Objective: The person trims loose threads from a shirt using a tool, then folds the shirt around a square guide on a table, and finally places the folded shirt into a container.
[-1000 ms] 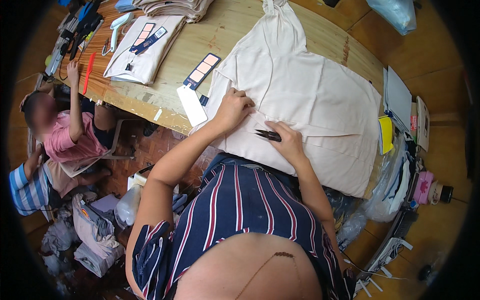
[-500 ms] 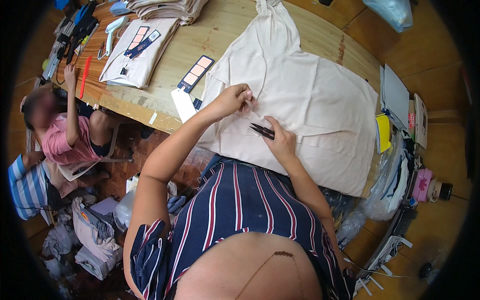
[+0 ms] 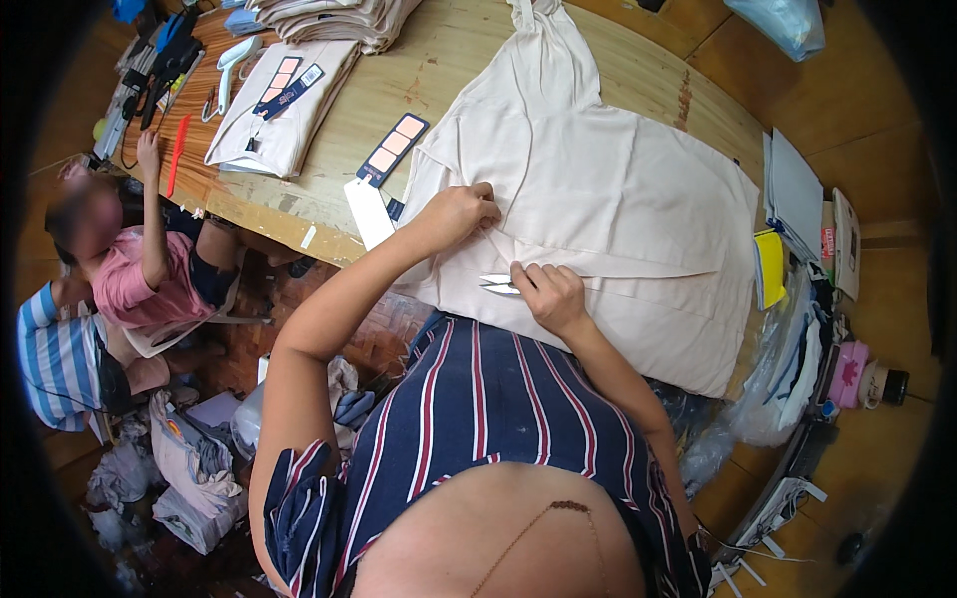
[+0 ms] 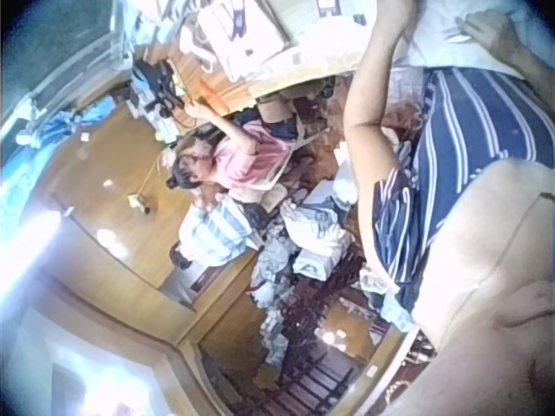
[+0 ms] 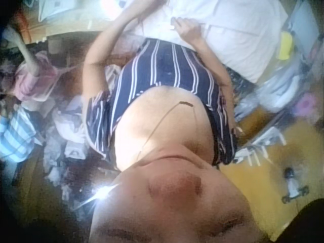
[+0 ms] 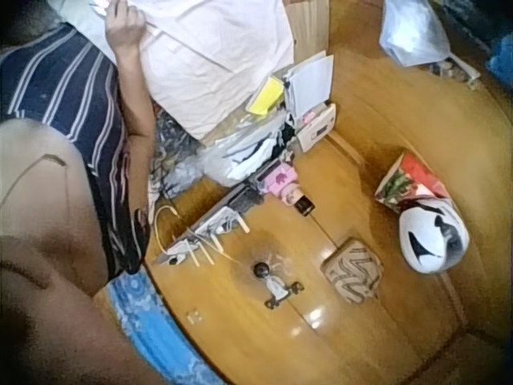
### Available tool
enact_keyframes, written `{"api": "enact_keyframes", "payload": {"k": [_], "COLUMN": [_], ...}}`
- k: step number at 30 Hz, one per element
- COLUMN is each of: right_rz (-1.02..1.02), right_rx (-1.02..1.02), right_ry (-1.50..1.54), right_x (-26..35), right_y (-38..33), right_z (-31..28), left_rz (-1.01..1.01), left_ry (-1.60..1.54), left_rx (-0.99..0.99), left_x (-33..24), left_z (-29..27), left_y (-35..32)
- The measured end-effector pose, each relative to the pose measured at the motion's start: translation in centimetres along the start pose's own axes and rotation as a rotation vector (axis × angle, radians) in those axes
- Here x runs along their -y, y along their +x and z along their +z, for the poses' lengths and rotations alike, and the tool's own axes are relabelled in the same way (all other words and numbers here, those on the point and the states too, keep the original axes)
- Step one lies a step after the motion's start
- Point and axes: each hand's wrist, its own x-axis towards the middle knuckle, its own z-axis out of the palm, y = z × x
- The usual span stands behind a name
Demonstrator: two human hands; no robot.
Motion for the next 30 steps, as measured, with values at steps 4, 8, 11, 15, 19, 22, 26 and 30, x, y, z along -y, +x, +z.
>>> {"api": "enact_keyframes", "payload": {"k": [4, 8, 11, 15, 19, 22, 26, 30], "right_rz": [-0.062, -0.103, -0.106, -0.133, -0.155, -0.149, -0.132, -0.123], "right_rx": [-0.013, -0.012, -0.015, 0.002, -0.002, -0.003, -0.002, 0.008], "right_ry": [0.012, 0.049, 0.052, 0.049, 0.038, 0.056, 0.077, 0.095], "right_x": [-0.1, -0.2, -0.5, -0.5, -0.4, -0.4, -0.3, -0.5], "right_y": [0.2, 0.1, 0.0, 0.1, -0.1, -0.3, -0.2, -0.3], "right_z": [-0.2, 0.3, 0.5, 0.1, 0.1, 0.4, 0.4, 0.4], "left_rz": [0.062, 0.045, -0.023, -0.011, -0.018, -0.019, -0.071, 0.048], "left_ry": [0.128, 0.068, -0.080, -0.118, -0.062, -0.104, -0.221, -0.133], "left_rx": [0.086, 0.131, 0.136, 0.050, -0.042, -0.032, 0.090, 0.123], "left_x": [-1.0, -0.4, 0.0, -1.0, -2.2, -2.2, -2.5, -2.4], "left_z": [-1.1, -1.0, -1.4, -2.2, -2.9, -2.9, -2.5, -1.9], "left_y": [0.5, 1.0, 1.5, 1.5, 1.6, 1.4, 0.8, 0.6]}}
